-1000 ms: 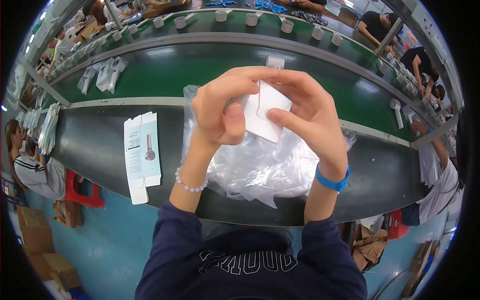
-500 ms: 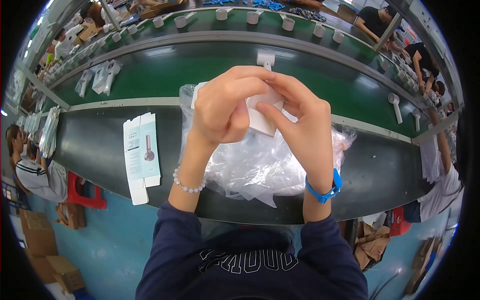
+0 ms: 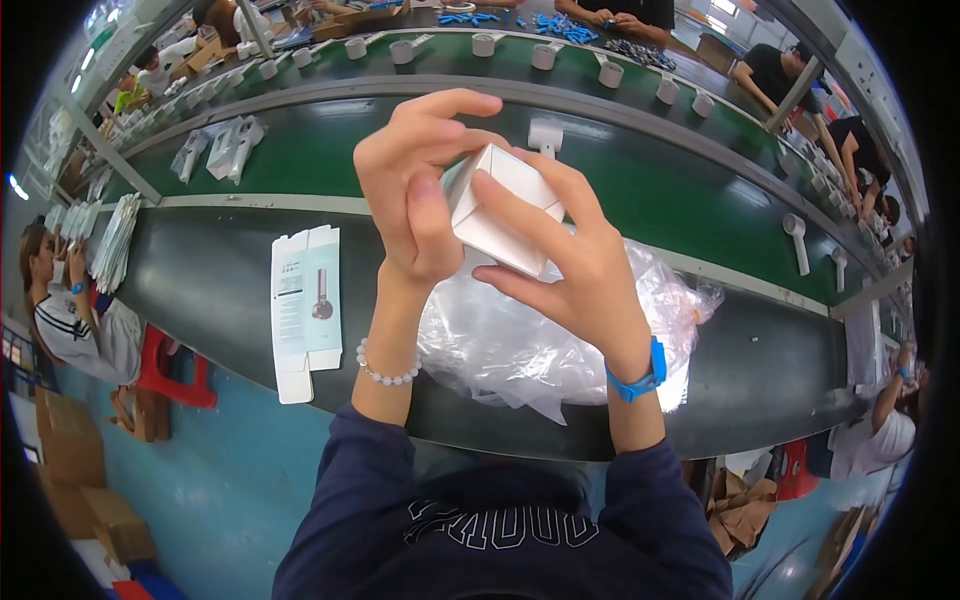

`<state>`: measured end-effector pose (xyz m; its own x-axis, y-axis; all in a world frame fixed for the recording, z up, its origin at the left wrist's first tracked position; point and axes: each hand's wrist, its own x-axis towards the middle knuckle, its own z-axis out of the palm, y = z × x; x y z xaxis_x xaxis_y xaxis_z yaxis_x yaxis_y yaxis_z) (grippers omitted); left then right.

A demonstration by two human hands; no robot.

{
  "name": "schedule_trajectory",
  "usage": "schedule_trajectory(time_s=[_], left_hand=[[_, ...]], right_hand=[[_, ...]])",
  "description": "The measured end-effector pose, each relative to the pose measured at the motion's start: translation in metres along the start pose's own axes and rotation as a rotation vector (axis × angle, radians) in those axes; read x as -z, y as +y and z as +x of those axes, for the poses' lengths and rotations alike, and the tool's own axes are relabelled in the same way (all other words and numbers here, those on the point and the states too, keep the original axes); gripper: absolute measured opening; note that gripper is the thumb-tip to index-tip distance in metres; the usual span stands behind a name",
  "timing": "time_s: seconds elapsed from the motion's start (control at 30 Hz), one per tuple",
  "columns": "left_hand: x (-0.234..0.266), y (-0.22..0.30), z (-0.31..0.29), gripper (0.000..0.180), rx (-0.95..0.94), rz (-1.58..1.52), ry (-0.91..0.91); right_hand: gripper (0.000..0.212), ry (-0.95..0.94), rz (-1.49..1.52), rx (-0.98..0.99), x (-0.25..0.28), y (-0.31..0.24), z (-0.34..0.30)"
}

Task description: Packaging handheld fans into cardboard boxes on a factory assembly line.

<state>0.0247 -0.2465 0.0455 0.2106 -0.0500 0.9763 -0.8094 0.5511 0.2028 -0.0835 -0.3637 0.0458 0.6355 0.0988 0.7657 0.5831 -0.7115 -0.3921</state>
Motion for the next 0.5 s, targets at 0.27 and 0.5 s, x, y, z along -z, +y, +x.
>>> schedule_trajectory(time_s=[0.27,0.5], left_hand=[[0.009,-0.006,0.003,0.031,-0.064,0.07,-0.153],[0.033,-0.015,-0.011,0.032,-0.046,0.184,-0.163]], right_hand=[[0.059,0.22,-0.086,0.176,-0.02,0.028,-0.009],[0.071,0.159,0.128,0.344,-0.036,0.051,0.01]])
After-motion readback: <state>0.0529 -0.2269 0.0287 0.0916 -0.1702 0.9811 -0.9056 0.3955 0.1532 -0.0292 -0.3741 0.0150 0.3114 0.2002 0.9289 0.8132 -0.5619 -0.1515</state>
